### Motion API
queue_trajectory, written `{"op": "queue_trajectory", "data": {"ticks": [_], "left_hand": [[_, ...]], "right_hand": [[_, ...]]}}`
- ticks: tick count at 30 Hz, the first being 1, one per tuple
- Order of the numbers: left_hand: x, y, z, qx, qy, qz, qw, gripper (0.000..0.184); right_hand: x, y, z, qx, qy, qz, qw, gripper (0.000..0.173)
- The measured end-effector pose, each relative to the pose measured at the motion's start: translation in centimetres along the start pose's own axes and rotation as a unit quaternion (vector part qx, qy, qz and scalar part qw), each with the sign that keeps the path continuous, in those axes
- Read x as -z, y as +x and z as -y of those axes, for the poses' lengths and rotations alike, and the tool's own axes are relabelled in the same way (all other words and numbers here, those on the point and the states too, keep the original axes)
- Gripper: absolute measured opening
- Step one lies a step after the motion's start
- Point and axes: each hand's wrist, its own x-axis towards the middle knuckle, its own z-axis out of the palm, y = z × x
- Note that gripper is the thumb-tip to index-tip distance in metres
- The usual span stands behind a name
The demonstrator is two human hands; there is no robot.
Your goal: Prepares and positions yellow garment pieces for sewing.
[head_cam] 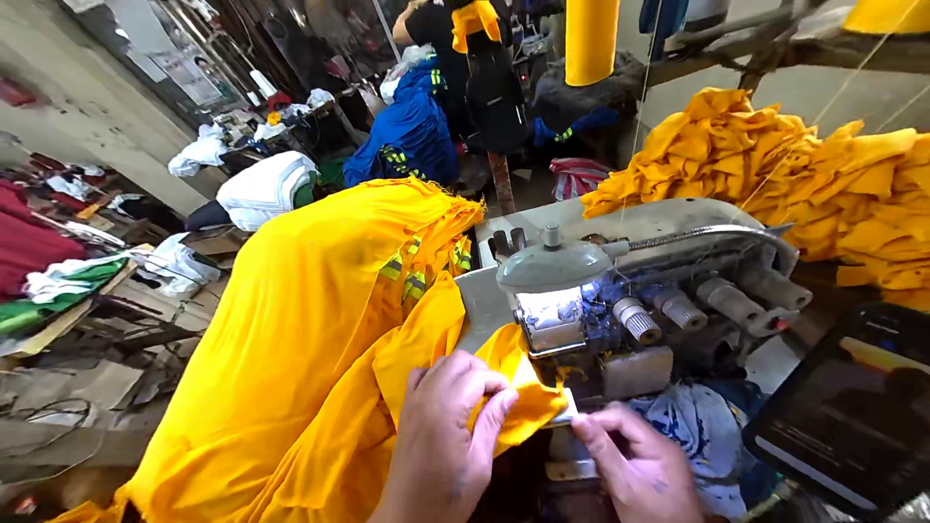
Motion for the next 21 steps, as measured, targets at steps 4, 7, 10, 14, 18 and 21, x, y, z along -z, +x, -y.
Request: {"op": "queue_trajectory", "data": {"ticks": [4, 7, 10, 14, 18, 21], "left_hand": [[1.3, 0.3, -3.5, -0.057, 0.006, -0.027, 0.998, 0.026], [0.8, 0.1, -2.4, -0.083, 0.042, 0.004, 0.996, 0.025], [1.1, -0.7, -0.1, -0.056, 0.093, 0.027, 0.994, 0.032], [1.5, -0.9, -0.8, -0.143, 0.037, 0.033, 0.989, 0.026], [0.1, 2.0, 2.1, -0.191, 0.091, 0.116, 0.971, 0.029], [0.1, 4.2, 3.2, -0.215, 0.181, 0.213, 0.936, 0.014]], "right_hand": [[0.2, 2.7, 2.1, 0.144, -0.209, 0.049, 0.966, 0.026], [0.1, 4.5, 3.3, 0.065, -0.119, 0.193, 0.972, 0.018], [0.7, 4.5, 3.8, -0.096, 0.113, 0.286, 0.947, 0.011], [0.4, 4.8, 4.8, -0.236, 0.128, 0.307, 0.913, 0.016], [0.2, 4.6, 5.6, -0.199, 0.123, 0.295, 0.926, 0.015], [0.9, 3.3, 4.7, -0.19, 0.155, 0.313, 0.918, 0.018]]}}
